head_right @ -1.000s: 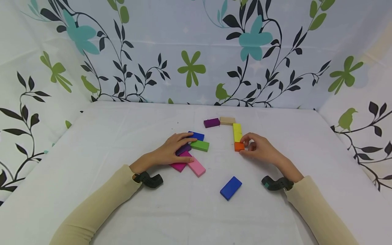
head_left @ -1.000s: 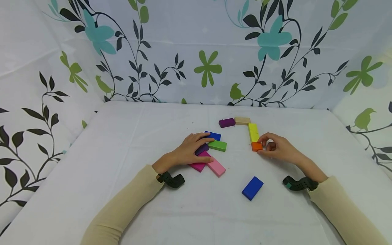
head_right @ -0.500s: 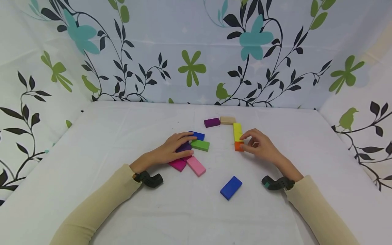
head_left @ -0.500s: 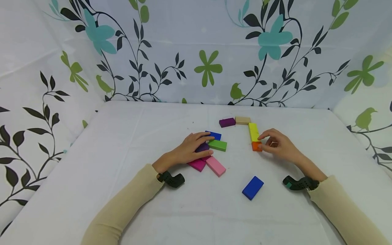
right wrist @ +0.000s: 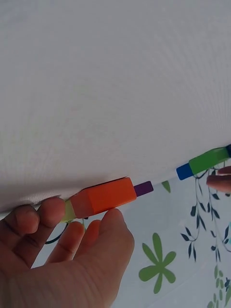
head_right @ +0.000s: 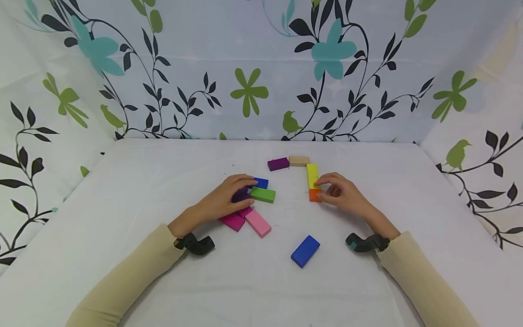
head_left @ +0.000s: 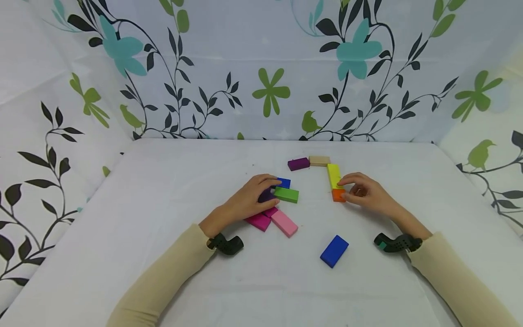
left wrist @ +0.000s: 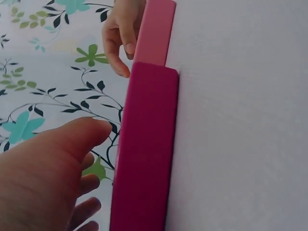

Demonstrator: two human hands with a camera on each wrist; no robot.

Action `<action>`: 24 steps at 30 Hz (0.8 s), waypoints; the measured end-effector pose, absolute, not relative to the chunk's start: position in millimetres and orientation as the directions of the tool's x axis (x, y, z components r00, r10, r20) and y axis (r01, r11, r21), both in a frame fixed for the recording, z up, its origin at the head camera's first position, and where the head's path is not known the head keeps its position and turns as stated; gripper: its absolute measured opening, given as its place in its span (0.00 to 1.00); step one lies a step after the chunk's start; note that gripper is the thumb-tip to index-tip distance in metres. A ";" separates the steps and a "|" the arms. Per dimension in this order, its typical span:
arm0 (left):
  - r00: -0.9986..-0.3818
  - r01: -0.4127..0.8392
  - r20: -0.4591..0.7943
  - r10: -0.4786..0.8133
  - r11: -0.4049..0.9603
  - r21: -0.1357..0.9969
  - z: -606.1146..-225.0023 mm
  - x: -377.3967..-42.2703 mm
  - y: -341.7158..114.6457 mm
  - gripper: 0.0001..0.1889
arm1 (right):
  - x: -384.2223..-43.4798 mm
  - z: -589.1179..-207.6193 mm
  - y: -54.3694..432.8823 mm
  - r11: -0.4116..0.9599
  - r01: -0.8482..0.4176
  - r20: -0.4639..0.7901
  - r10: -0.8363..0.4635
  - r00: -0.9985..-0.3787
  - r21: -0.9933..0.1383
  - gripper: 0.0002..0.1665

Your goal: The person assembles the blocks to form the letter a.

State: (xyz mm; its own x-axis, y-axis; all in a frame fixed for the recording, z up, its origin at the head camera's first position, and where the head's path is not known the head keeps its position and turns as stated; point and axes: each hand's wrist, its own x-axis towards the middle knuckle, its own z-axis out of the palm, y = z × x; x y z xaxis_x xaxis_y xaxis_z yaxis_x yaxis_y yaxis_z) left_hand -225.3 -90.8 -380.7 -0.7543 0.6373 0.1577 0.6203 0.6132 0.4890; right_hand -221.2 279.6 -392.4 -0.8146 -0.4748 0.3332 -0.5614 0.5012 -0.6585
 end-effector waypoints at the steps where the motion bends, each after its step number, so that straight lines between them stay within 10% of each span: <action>1: -0.756 0.621 0.159 0.635 0.619 0.482 -378.8 -225.0 -89.3 0.28 | -221.5 -392.0 279.7 0.506 -0.557 0.327 -0.474 -0.818 -0.659 0.18; 24: -0.717 0.678 0.124 0.686 0.645 0.352 -366.1 -229.9 -71.5 0.22 | -219.1 -388.2 278.1 0.550 -0.462 0.230 -0.438 -0.869 -0.696 0.19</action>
State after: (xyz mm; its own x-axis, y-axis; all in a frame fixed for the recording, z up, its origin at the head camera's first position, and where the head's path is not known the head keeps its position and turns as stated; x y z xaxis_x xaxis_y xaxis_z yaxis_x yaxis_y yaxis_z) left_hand -229.9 -71.5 -366.1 -0.7171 0.6858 0.1240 0.6780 0.6453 0.3521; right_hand -219.1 278.1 -388.2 -0.8688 -0.4385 0.2299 -0.4617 0.5498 -0.6961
